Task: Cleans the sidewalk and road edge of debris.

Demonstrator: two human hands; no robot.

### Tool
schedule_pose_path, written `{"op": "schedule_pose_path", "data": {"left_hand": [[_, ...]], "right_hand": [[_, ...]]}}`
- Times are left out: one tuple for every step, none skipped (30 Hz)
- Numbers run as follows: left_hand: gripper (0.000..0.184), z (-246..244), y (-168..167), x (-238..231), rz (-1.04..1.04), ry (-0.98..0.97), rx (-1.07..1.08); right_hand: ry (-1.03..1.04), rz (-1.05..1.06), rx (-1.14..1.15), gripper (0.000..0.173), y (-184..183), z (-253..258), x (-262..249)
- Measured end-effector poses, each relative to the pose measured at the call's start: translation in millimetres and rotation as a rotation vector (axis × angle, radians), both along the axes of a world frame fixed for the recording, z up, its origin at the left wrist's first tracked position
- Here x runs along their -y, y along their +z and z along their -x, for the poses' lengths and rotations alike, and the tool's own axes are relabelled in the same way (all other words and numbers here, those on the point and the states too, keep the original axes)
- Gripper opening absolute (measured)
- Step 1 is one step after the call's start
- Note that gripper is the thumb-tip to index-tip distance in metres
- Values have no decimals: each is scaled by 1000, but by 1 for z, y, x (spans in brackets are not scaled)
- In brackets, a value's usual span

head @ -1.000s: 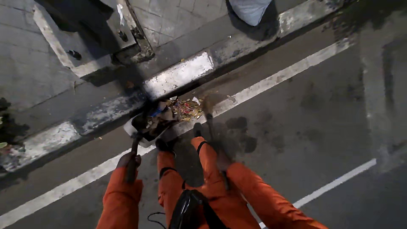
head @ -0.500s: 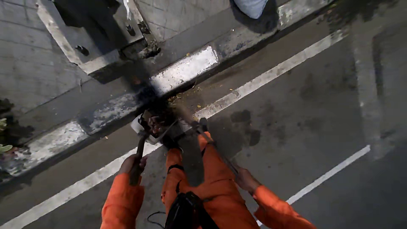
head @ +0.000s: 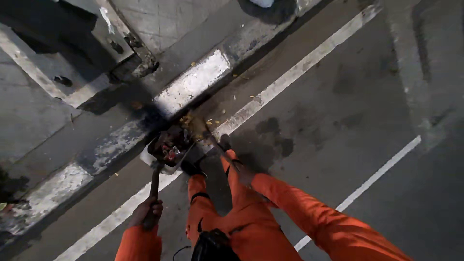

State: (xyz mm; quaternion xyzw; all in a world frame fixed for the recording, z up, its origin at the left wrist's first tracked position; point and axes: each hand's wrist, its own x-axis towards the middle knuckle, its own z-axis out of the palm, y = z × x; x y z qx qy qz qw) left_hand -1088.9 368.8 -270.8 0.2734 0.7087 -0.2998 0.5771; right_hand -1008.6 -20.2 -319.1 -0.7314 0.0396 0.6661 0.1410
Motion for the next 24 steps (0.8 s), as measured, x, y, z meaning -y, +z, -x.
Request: {"op": "schedule_pose_path", "data": {"left_hand": [[20,-3,-2,0,0,-4,0],[21,-6,-3,0,1,-10,-3],[22,-10,-4,0,3,-18,-3],[23,-12,-4,-1,10,-23,1],[23,-14,-4,-1,22,-26,6],[24,-15,-5,-2,33,-27,16],[25,-13,-7,-3,46,-23,34],[26,-11,-10,-5,56,-17,52],[29,-10,-12,-6,69,-19,60],[31,-11,-12,-5,75,-19,61],[32,-15,-13,-3,81,-20,59],[33,-19,-14,0,86,-25,52],[34,-19,-14,3,95,-21,49],[34,-20,-12,7,92,-19,41],[33,-25,-11,11,88,-15,40],[32,-31,-12,15,83,-3,39],[31,-34,-11,20,79,10,30],[30,-35,-9,23,80,22,18],[30,-37,-8,25,92,36,7],[30,-40,-10,27,106,52,-4],[30,-43,-9,30,104,55,-8],[30,-44,-8,31,95,55,-5],[31,-41,-7,31,93,63,1],[32,-36,-6,30,88,64,6]], "right_hand": [[-31,-52,-16,81,0,1,23],[-78,-86,-28,79,2,6,49],[-125,-95,-23,75,8,12,72],[-176,-75,-22,71,22,20,92],[-248,-33,-18,70,39,28,109],[-332,24,-8,70,54,33,125],[-413,106,14,72,66,33,137],[-486,197,55,73,69,32,146],[-540,275,93,72,67,27,154],[-595,332,143,71,58,17,160],[-644,374,198,69,42,0,164],[-667,393,237,69,24,-19,168],[-636,387,246,69,7,-37,171],[-554,358,233,70,-7,-50,174],[-458,305,206,73,-14,-60,172],[-361,254,160,74,-12,-70,167],[-282,208,102,73,-3,-75,163],[-233,150,45,71,7,-74,165],[-210,80,0,70,11,-72,174],[-214,20,-23,72,12,-67,184],[-245,-8,-20,71,17,-59,191],[-295,-13,-13,70,27,-49,194],[-343,5,9,68,38,-39,197],[-396,40,31,68,50,-33,202]]}}
